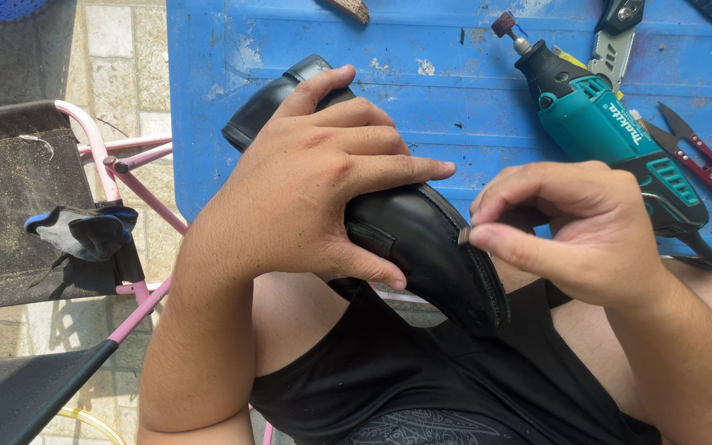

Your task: The person uses a rotary tool to grind the sole and heel of a black leather shoe, then uses a utility knife to scrape the sole edge and remove debris. The person flips the shoe to work on different sides and continues grinding the sole and heel areas.

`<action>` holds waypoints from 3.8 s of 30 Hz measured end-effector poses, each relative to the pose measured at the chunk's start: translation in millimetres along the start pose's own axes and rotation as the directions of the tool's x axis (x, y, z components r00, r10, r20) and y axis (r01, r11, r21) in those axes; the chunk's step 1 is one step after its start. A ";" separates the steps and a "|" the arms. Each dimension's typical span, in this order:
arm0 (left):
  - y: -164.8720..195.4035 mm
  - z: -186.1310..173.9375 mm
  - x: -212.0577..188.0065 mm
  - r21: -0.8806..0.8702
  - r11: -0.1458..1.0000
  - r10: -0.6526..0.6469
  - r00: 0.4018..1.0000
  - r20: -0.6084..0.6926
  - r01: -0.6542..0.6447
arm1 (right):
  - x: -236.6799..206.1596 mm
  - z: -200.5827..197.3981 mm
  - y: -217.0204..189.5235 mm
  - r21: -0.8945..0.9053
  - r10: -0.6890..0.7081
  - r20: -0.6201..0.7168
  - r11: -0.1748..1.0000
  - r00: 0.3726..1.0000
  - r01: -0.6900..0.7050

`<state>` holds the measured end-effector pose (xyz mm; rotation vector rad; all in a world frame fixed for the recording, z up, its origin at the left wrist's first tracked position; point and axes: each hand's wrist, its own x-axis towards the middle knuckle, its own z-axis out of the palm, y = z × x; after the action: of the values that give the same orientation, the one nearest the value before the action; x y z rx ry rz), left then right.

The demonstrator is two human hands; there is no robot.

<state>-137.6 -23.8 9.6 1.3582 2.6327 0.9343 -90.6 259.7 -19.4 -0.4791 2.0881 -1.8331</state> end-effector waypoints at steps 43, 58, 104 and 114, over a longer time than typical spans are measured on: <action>35.6 1.7 -36.1 -0.115 0.979 -0.203 0.805 -0.557 0.167 | 0.6 -48.1 2.5 -0.967 -0.219 -0.131 0.241 0.967 -0.076; 134.8 97.8 34.4 -0.545 0.836 -0.260 0.916 -0.305 0.056 | -44.9 -51.6 5.2 0.659 0.137 -0.315 0.744 0.939 0.113; 2.8 54.4 8.0 -0.473 0.810 -0.516 0.803 -0.298 0.346 | -69.7 12.0 49.2 -0.076 0.223 0.009 0.972 0.975 -0.222; 5.2 52.9 11.6 -0.412 0.833 -0.511 0.799 -0.316 0.370 | -69.4 14.2 52.2 -0.171 0.107 0.044 0.980 0.993 -0.098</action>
<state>-125.4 13.3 -28.2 0.4503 2.6951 1.6236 -24.4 284.7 -71.6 -0.4471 2.1997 -1.5783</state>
